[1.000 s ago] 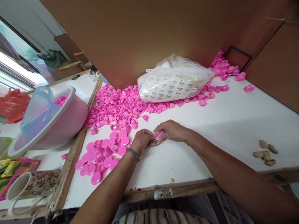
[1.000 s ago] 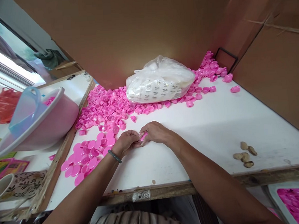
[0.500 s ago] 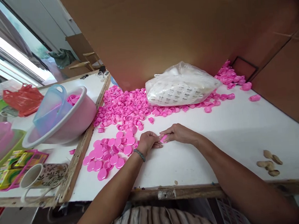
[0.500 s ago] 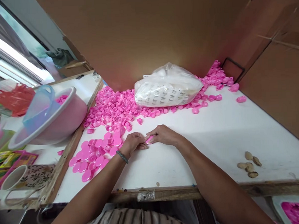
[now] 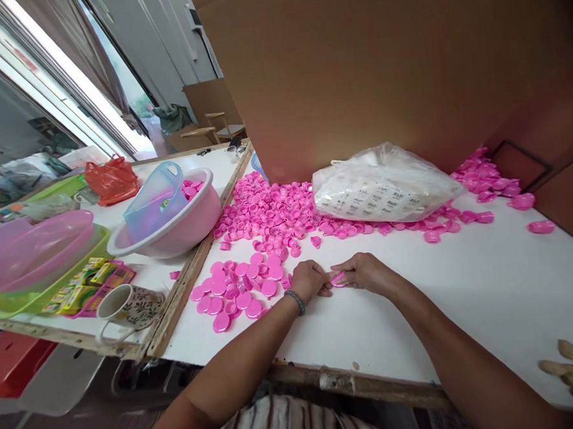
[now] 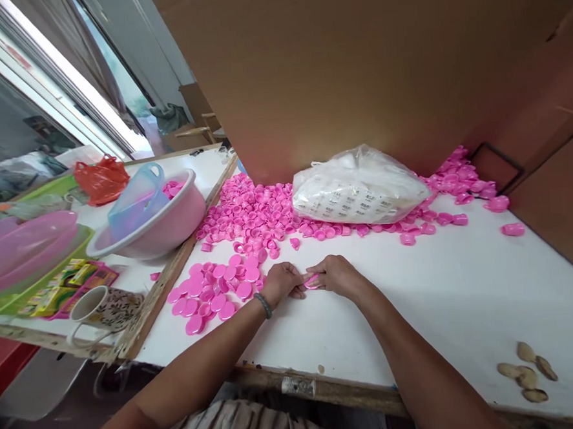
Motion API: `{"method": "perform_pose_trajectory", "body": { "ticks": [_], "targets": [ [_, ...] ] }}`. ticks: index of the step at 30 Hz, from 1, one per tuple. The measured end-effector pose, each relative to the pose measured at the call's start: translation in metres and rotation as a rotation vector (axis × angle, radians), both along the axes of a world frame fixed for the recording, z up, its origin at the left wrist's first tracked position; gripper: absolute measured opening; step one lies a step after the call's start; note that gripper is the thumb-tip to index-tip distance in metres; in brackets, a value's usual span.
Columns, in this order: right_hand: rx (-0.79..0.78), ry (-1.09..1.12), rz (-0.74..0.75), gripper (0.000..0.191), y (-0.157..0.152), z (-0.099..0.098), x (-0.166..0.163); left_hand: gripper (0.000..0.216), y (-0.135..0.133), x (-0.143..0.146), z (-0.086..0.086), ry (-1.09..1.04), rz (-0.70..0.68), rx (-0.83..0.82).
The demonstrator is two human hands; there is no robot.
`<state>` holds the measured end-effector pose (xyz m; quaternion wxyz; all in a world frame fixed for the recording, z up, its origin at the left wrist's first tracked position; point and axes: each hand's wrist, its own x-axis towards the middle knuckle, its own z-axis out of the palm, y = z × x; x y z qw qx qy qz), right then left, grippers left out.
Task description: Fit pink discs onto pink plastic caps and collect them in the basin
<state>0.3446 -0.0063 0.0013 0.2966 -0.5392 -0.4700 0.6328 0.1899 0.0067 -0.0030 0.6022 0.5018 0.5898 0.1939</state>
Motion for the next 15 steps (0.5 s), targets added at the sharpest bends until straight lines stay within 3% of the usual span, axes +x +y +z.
{"method": "perform_pose_trajectory", "body": {
  "ticks": [4, 7, 11, 15],
  "targets": [
    [0.186, -0.221, 0.198, 0.039, -0.008, -0.001, -0.006, 0.015, -0.021, -0.015, 0.013, 0.378, -0.165, 0.506],
    [0.306, -0.363, 0.318, 0.032, -0.014, 0.001, -0.020, 0.014, -0.027, -0.048, 0.030, 0.586, -0.185, 0.831],
    [0.574, -0.567, 0.248, 0.031, -0.008, 0.013, -0.045, 0.030, -0.015, -0.106, 0.043, 0.758, -0.181, 1.073],
    [0.857, -0.909, 0.164, 0.031, 0.016, 0.020, -0.070, 0.054, 0.001, -0.141, 0.031, 0.886, -0.325, 1.131]
  ]
}}
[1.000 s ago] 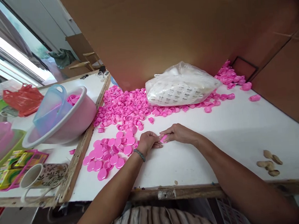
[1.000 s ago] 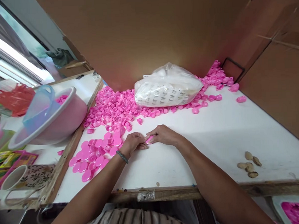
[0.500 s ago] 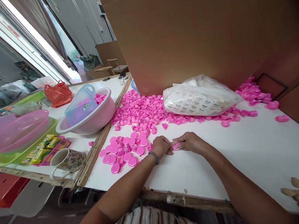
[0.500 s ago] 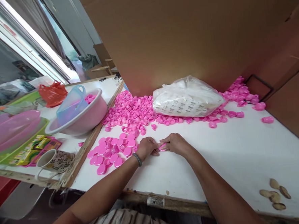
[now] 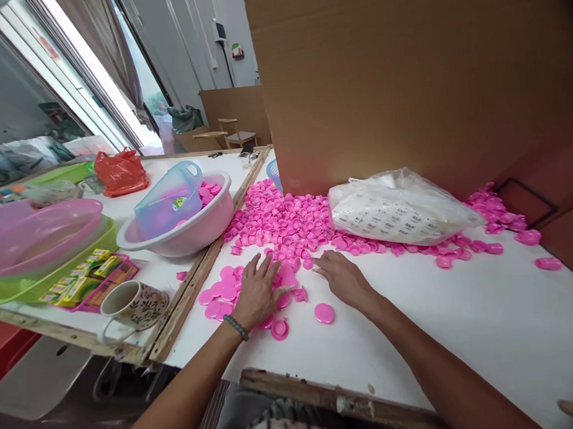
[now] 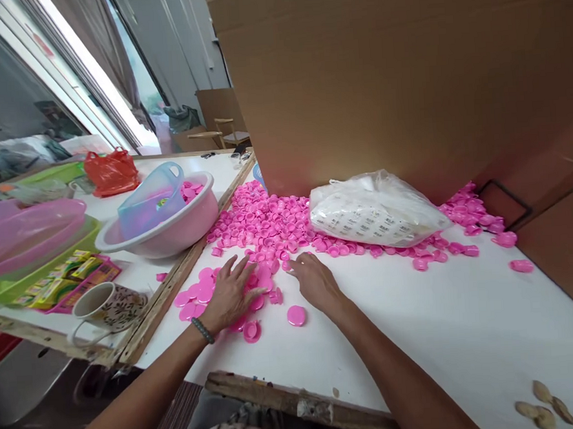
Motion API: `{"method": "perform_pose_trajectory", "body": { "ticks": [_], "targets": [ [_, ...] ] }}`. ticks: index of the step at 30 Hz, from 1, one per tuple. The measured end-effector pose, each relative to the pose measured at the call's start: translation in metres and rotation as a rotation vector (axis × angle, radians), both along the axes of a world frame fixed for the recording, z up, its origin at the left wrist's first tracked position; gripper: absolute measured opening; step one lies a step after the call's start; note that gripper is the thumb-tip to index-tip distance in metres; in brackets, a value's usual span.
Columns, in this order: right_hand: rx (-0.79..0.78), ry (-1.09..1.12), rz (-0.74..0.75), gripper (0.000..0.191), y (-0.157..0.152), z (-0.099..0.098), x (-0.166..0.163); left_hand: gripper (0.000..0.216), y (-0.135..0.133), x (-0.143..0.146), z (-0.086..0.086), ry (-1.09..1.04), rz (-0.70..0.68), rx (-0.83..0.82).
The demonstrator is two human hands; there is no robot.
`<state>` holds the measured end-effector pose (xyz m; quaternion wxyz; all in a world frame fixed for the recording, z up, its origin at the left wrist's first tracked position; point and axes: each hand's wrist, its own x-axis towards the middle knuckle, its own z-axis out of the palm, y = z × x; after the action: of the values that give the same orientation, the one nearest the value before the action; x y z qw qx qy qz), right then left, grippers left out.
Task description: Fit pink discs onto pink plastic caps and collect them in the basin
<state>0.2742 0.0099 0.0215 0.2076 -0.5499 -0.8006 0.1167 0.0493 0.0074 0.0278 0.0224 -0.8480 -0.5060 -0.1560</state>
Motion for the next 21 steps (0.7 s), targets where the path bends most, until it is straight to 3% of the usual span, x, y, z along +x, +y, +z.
{"method": "perform_pose_trajectory", "body": {
  "ticks": [5, 9, 13, 16, 21],
  "targets": [
    [-0.010, -0.289, -0.020, 0.027, 0.039, -0.010, -0.023, 0.065, -0.003, -0.005, -0.016, 0.072, -0.074, -0.117],
    [0.063, -0.309, -0.163, 0.030, 0.054, -0.012, -0.033, 0.065, -0.012, -0.010, -0.016, 0.004, -0.112, -0.119],
    [0.099, -0.191, -0.104, 0.030, 0.043, -0.005, -0.050, 0.065, -0.017, -0.018, -0.019, -0.056, -0.132, -0.133],
    [0.038, -0.105, -0.014, 0.029, 0.023, -0.005, -0.065, 0.069, -0.021, -0.023, -0.023, -0.110, -0.126, -0.138],
    [-0.102, 0.059, -0.007, 0.037, 0.001, -0.015, -0.079, 0.076, -0.028, -0.029, -0.024, -0.219, -0.129, -0.131]
  ]
}}
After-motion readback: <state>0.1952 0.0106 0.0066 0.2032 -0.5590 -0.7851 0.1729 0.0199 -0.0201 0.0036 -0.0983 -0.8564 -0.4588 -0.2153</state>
